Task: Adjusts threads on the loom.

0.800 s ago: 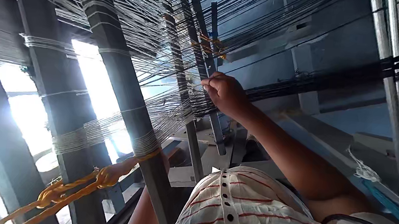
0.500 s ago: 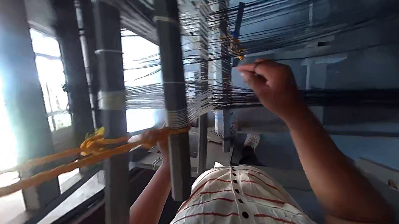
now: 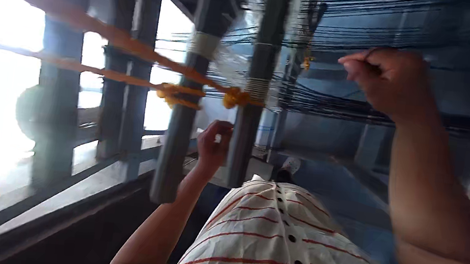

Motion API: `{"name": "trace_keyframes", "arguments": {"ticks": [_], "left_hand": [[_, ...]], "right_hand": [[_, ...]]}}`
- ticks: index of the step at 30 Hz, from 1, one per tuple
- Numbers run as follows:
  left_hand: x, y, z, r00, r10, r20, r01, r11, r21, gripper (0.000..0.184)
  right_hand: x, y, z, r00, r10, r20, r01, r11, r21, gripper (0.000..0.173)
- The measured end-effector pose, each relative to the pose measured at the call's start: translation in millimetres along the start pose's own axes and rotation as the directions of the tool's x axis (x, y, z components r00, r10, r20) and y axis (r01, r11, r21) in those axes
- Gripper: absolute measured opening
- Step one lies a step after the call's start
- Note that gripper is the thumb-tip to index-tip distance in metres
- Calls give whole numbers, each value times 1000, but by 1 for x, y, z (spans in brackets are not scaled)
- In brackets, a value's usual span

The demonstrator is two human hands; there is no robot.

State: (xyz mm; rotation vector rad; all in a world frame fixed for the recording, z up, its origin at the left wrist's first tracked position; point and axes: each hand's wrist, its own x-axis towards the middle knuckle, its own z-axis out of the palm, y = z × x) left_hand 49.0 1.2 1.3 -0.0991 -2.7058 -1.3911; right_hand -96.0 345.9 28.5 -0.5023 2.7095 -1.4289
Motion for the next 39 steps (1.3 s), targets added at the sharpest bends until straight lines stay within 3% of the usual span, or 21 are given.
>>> {"name": "trace_keyframes", "arguments": {"ticks": [4,7,10,14,17,21,27,30,33,35,37,39], "left_hand": [[-12,2,21,985,-83,153,97,992,-81,23],[0,20,57,955,198,220,-158,970,-187,29],[22,61,96,926,310,216,-261,938,-229,49],[54,107,133,952,224,210,-128,912,-389,66],[68,118,147,966,149,211,-9,834,-551,64],[78,118,160,979,35,202,90,812,-577,50],[88,114,166,978,34,207,94,812,-577,20],[92,112,162,971,9,239,143,777,-613,23],[99,112,156,941,-1,339,253,667,-701,27],[104,117,155,904,-47,424,386,517,-764,35],[108,122,156,863,-79,500,489,386,-783,40],[111,127,160,844,-106,527,527,354,-773,37]], "right_hand": [[-5,-5,-1,991,42,-129,-27,993,115,28],[-4,-16,11,977,92,-195,-52,978,200,28],[-2,-27,34,974,63,-218,0,961,278,28],[-8,-32,50,950,59,-306,43,948,317,27],[-16,-28,43,934,148,-325,0,910,414,29],[-31,-26,35,932,224,-286,-42,848,529,27],[-37,-38,33,949,188,-255,-60,897,438,24],[-41,-36,18,972,161,-171,-76,905,419,25],[-52,-20,-16,985,171,15,-167,937,306,28],[-68,-11,-52,921,357,154,-375,921,107,36],[-90,-1,-79,855,518,43,-518,855,-4,35],[-116,9,-90,812,526,-254,-540,842,16,32]]}}
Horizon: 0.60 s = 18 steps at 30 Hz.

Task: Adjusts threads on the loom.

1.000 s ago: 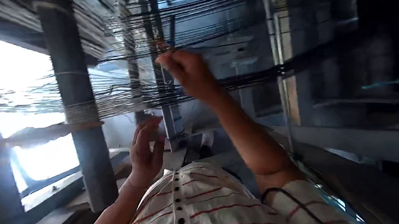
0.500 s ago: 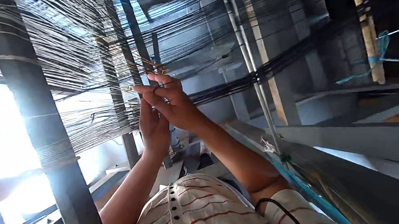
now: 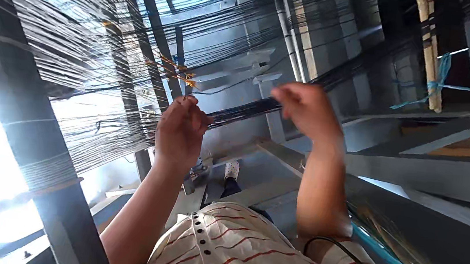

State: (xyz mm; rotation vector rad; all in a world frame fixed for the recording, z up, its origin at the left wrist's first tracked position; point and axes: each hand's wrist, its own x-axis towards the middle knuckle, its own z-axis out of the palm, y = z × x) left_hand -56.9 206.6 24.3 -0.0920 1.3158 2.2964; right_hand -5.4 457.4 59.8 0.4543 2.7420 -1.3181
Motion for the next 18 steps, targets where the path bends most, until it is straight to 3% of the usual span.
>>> {"name": "trace_keyframes", "arguments": {"ticks": [2,3,4,6,8,11,13,15,16,18], "left_hand": [[2,-2,12,993,4,-120,13,990,138,23],[5,-5,20,976,25,-218,29,970,242,13],[8,-8,25,959,45,-280,56,939,341,14],[13,-19,27,950,125,-285,40,859,510,40],[13,-27,28,953,221,-210,-30,753,658,65],[15,-32,34,960,268,-86,-127,686,716,86],[15,-38,41,961,277,11,-209,698,685,71],[19,-44,50,960,264,91,-258,712,653,36],[23,-45,55,963,243,114,-258,721,643,24],[30,-46,63,972,204,120,-234,748,621,19]], "right_hand": [[-13,23,4,941,-30,-337,78,988,131,27],[-20,31,11,891,-25,-453,137,967,216,23],[-28,36,20,866,0,-501,169,941,293,21],[-47,37,40,883,69,-464,158,888,432,21],[-67,36,62,936,112,-334,89,841,533,22],[-88,44,95,954,226,-197,-29,723,690,21],[-95,47,109,901,424,-91,-180,557,811,25],[-92,50,113,808,589,-17,-277,406,871,36],[-88,51,113,779,627,-12,-289,376,880,39],[-79,53,108,768,639,-32,-269,368,890,43]]}}
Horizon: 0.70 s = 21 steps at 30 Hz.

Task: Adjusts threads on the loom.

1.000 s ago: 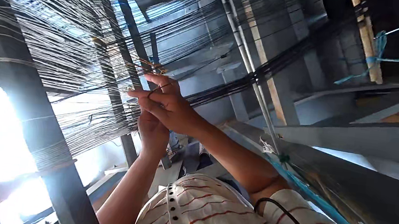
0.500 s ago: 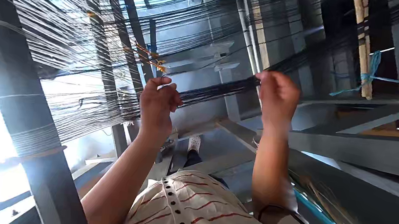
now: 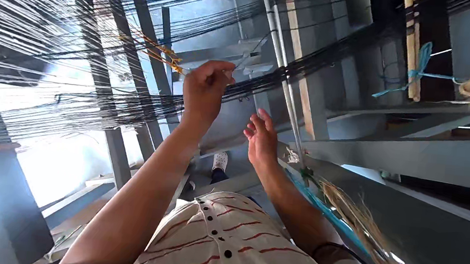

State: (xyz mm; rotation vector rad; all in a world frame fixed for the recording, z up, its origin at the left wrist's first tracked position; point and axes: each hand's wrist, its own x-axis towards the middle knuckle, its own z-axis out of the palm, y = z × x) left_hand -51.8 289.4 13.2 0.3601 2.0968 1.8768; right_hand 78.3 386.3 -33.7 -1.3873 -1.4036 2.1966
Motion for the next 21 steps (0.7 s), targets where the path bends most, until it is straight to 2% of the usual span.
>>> {"name": "trace_keyframes", "arguments": {"ticks": [4,8,15,21], "left_hand": [[12,9,1,1000,-18,-23,16,996,-89,19],[25,14,-5,999,-50,-12,49,998,-50,17],[51,15,12,956,-78,282,-11,953,303,19],[67,12,30,892,-141,429,-49,914,404,22]], "right_hand": [[15,-12,9,999,-45,22,44,998,46,49],[28,-23,33,999,-31,-44,38,987,157,44],[48,-33,47,998,-33,-45,49,904,425,32],[53,-32,39,1000,-4,21,-8,857,515,26]]}}
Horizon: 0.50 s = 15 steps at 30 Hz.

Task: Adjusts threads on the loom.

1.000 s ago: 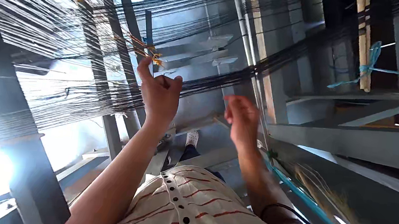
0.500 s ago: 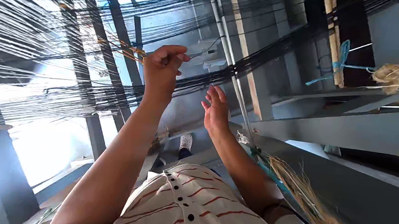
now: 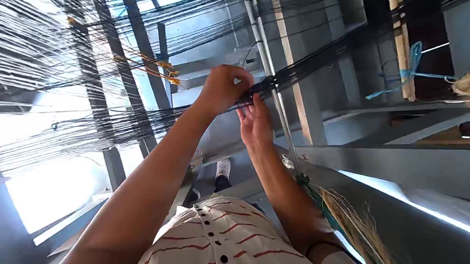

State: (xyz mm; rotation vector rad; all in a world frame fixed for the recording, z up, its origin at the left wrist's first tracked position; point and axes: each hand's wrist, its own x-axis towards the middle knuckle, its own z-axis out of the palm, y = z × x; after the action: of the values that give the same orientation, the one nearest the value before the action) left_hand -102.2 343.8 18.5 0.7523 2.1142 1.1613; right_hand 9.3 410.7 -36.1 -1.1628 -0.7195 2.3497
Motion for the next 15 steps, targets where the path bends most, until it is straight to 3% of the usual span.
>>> {"name": "trace_keyframes", "arguments": {"ticks": [9,15], "left_hand": [[11,-2,10,988,8,152,-3,1000,-28,21],[11,-6,11,984,-42,173,42,999,1,25]], "right_hand": [[-5,-6,-3,1000,-6,-18,6,1000,-16,13],[-12,-7,-22,995,6,103,-10,999,43,22]]}}
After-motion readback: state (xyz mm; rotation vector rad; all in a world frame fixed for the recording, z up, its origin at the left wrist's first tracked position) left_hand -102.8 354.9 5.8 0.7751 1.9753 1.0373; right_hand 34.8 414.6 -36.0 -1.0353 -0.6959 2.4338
